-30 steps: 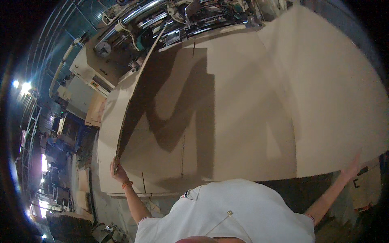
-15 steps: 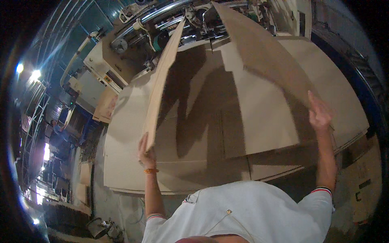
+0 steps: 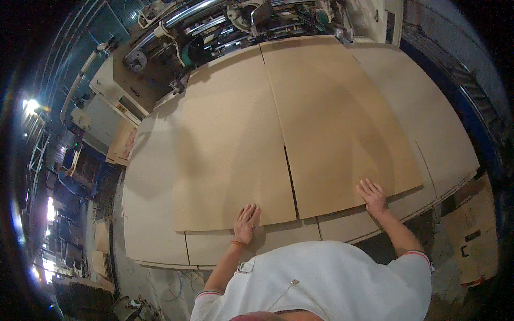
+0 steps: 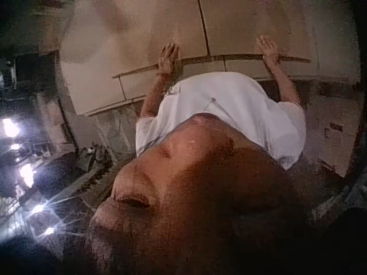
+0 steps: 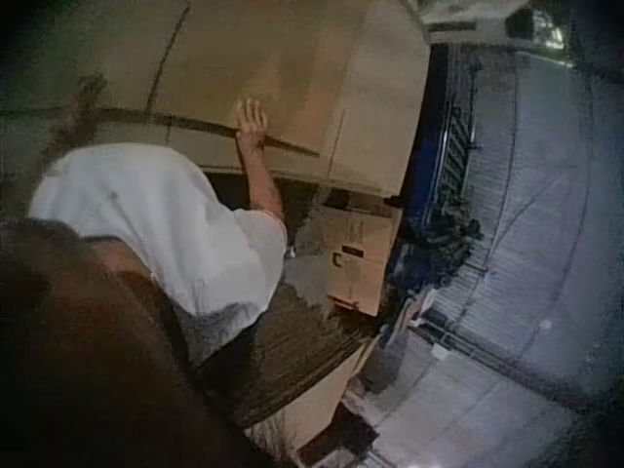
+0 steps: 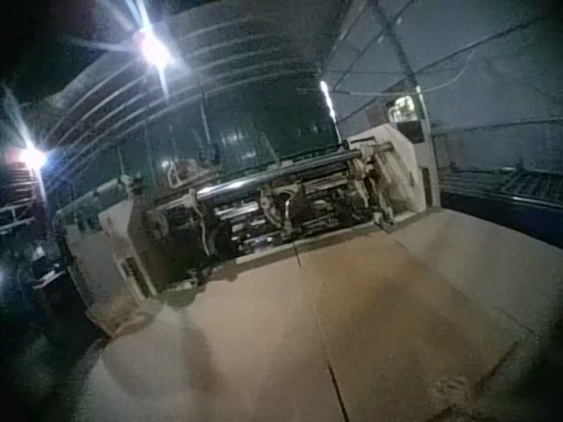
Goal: The person repeatedly picks up large flat cardboard sheets and places them onto a growing stack on a work table. The person aligns each sheet by hand and continues the stacking process throughout the clip.
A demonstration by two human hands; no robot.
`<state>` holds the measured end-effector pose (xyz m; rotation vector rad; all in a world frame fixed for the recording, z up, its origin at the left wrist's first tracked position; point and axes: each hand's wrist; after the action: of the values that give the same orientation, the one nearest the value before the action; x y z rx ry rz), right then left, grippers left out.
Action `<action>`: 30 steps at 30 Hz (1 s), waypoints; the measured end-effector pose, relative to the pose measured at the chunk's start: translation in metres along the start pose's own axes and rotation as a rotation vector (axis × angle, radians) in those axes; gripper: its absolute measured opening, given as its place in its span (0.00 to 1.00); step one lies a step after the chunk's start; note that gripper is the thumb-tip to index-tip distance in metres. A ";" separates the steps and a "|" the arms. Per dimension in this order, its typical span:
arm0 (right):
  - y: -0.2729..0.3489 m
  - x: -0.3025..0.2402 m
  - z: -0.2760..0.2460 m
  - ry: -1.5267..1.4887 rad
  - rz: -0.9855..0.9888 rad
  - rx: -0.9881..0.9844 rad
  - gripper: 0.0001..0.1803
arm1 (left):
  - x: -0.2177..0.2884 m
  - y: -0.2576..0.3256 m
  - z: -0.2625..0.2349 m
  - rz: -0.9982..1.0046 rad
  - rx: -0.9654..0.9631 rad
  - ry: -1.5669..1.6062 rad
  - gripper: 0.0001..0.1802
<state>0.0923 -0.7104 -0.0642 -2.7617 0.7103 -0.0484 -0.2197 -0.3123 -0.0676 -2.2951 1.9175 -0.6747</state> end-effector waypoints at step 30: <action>-0.201 0.076 0.023 -0.176 0.077 -0.060 0.41 | -0.114 -0.159 0.012 -0.156 0.065 -0.331 0.47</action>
<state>0.2556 -0.5728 -0.0316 -2.7482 0.7813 0.2326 -0.0827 -0.1722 -0.0575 -2.3553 1.5623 -0.3342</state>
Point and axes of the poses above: each hand's wrist, its own y-axis away from the middle knuckle, its own z-axis out of the palm, x = y × z, and after that the axes turned 4 degrees about -x, right-handed
